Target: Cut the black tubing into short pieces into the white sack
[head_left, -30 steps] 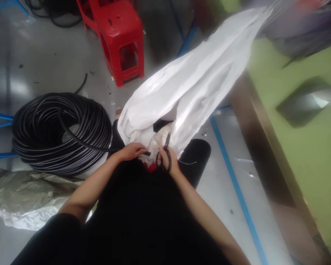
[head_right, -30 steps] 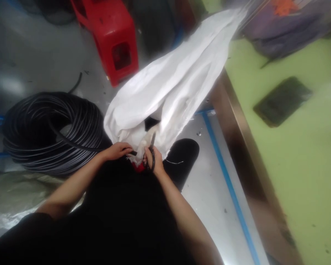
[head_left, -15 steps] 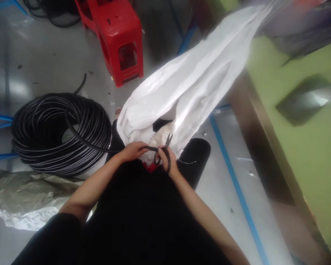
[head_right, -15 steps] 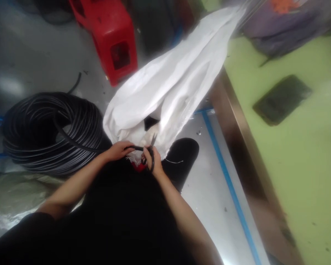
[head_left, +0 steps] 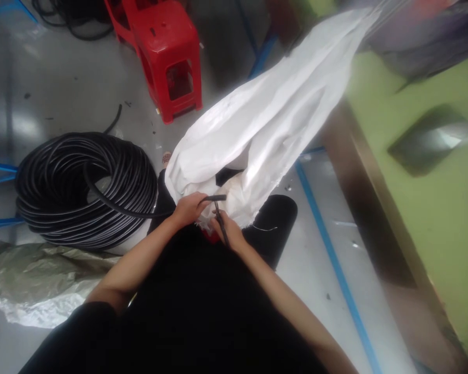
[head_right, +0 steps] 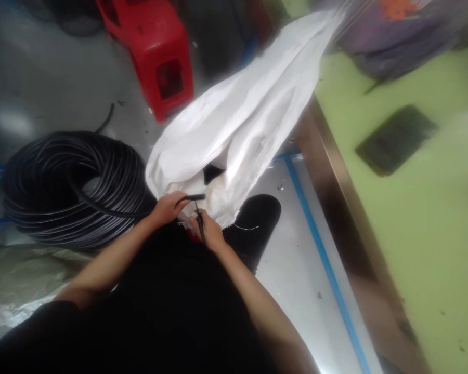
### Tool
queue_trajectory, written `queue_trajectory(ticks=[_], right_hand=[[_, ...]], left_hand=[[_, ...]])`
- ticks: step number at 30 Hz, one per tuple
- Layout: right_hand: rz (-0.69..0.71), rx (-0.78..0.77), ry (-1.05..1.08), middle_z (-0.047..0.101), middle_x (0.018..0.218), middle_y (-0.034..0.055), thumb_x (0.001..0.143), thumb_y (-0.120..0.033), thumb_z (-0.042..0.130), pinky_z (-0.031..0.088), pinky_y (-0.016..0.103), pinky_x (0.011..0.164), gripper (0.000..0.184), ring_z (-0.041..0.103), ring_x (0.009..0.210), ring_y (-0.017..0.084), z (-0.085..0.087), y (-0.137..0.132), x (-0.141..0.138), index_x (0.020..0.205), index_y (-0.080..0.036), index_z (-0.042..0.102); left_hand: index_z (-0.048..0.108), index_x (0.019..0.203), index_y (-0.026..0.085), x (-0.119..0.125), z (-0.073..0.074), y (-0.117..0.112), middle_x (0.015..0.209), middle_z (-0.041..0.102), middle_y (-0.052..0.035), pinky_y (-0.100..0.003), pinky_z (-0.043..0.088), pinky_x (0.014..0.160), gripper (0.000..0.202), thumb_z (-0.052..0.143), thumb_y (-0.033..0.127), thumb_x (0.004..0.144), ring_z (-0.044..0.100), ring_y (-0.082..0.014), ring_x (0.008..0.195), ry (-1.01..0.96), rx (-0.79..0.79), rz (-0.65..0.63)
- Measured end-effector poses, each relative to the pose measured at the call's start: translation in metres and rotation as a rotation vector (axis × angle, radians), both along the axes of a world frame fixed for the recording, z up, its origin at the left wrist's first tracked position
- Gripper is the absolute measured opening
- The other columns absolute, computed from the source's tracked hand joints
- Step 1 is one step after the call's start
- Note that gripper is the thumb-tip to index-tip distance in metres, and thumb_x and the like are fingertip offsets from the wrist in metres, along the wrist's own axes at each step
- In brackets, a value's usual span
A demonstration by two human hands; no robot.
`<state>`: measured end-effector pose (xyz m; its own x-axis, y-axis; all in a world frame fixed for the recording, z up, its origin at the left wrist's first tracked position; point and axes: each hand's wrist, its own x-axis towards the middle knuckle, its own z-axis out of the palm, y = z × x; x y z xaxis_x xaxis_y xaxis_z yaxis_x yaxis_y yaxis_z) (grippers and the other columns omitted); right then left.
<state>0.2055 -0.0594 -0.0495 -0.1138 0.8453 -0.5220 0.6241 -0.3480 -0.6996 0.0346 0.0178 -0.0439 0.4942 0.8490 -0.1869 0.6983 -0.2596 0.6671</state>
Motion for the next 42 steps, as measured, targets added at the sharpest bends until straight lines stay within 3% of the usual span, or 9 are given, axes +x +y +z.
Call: queue_trajectory(ticks=[8, 15, 24, 30, 34, 37, 39, 42], right_hand=[[0.012, -0.012, -0.052, 0.069, 0.091, 0.0066, 0.093, -0.048, 0.038, 0.045, 0.031, 0.071, 0.039, 0.065, 0.083, 0.023, -0.002, -0.001, -0.002, 0.12, -0.023, 0.051], [-0.07, 0.054, -0.056, 0.064, 0.069, 0.003, 0.09, -0.05, 0.039, 0.044, 0.028, 0.063, 0.037, 0.061, 0.066, 0.02, 0.001, -0.003, -0.004, 0.085, -0.02, 0.06], [-0.144, 0.065, 0.044, 0.055, 0.056, 0.0008, 0.087, -0.055, 0.04, 0.043, 0.027, 0.054, 0.04, 0.055, 0.056, 0.018, 0.002, -0.004, -0.004, 0.067, -0.022, 0.049], [-0.321, -0.028, 0.216, 0.05, 0.051, -0.0033, 0.086, -0.058, 0.044, 0.042, 0.025, 0.045, 0.039, 0.051, 0.044, 0.014, 0.002, -0.001, -0.002, 0.074, -0.021, 0.051], [-0.361, -0.021, 0.315, 0.051, 0.05, -0.0036, 0.082, -0.061, 0.05, 0.043, 0.025, 0.045, 0.041, 0.05, 0.044, 0.013, 0.006, 0.002, -0.003, 0.079, -0.02, 0.053], [-0.416, -0.025, 0.34, 0.05, 0.049, -0.0038, 0.079, -0.064, 0.053, 0.042, 0.025, 0.043, 0.044, 0.049, 0.042, 0.013, 0.008, 0.002, -0.003, 0.078, -0.02, 0.053], [-0.47, -0.026, 0.358, 0.05, 0.048, -0.004, 0.078, -0.065, 0.054, 0.042, 0.024, 0.041, 0.045, 0.049, 0.041, 0.013, 0.007, 0.002, -0.002, 0.079, -0.02, 0.054], [-0.526, -0.022, 0.409, 0.05, 0.051, -0.0045, 0.077, -0.065, 0.055, 0.042, 0.024, 0.042, 0.047, 0.049, 0.042, 0.012, 0.001, 0.002, 0.002, 0.084, -0.019, 0.054]], left_hand=[[0.062, 0.101, 0.018, 0.009, 0.001, -0.007, 0.092, 0.061, -0.0055, -0.029, 0.045, 0.075, 0.025, 0.041, 0.032, 0.095, 0.058, -0.0181, 0.085, 0.067, -0.064, -0.114], [0.062, 0.1, 0.018, 0.01, -0.003, -0.003, 0.092, 0.061, -0.0054, -0.031, 0.046, 0.078, 0.027, 0.04, 0.033, 0.095, 0.057, -0.0186, 0.086, 0.006, -0.105, -0.068], [0.064, 0.096, 0.017, 0.002, -0.004, -0.003, 0.092, 0.064, -0.0059, -0.03, 0.046, 0.079, 0.025, 0.042, 0.029, 0.093, 0.057, -0.0173, 0.084, -0.088, -0.124, -0.075], [0.062, 0.11, 0.015, 0.005, -0.005, -0.007, 0.101, 0.067, -0.0089, -0.031, 0.047, 0.085, 0.028, 0.044, 0.029, 0.093, 0.061, -0.019, 0.092, -0.123, -0.141, -0.128], [0.047, 0.132, 0.015, 0.009, -0.006, -0.014, 0.125, 0.061, -0.0115, -0.033, 0.044, 0.096, 0.043, 0.048, 0.027, 0.091, 0.057, -0.0211, 0.112, -0.172, -0.186, -0.191], [0.04, 0.138, 0.018, 0.004, -0.009, -0.017, 0.134, 0.055, -0.01, -0.033, 0.042, 0.099, 0.051, 0.051, 0.029, 0.09, 0.054, -0.0209, 0.118, -0.181, -0.226, -0.208], [0.046, 0.134, 0.019, -0.001, -0.011, -0.016, 0.128, 0.058, -0.009, -0.032, 0.044, 0.095, 0.047, 0.051, 0.031, 0.089, 0.057, -0.0208, 0.113, -0.149, -0.242, -0.197], [0.061, 0.113, 0.017, -0.009, -0.013, -0.012, 0.105, 0.067, -0.0071, -0.03, 0.047, 0.084, 0.03, 0.046, 0.032, 0.091, 0.061, -0.019, 0.094, -0.082, -0.242, -0.19]])
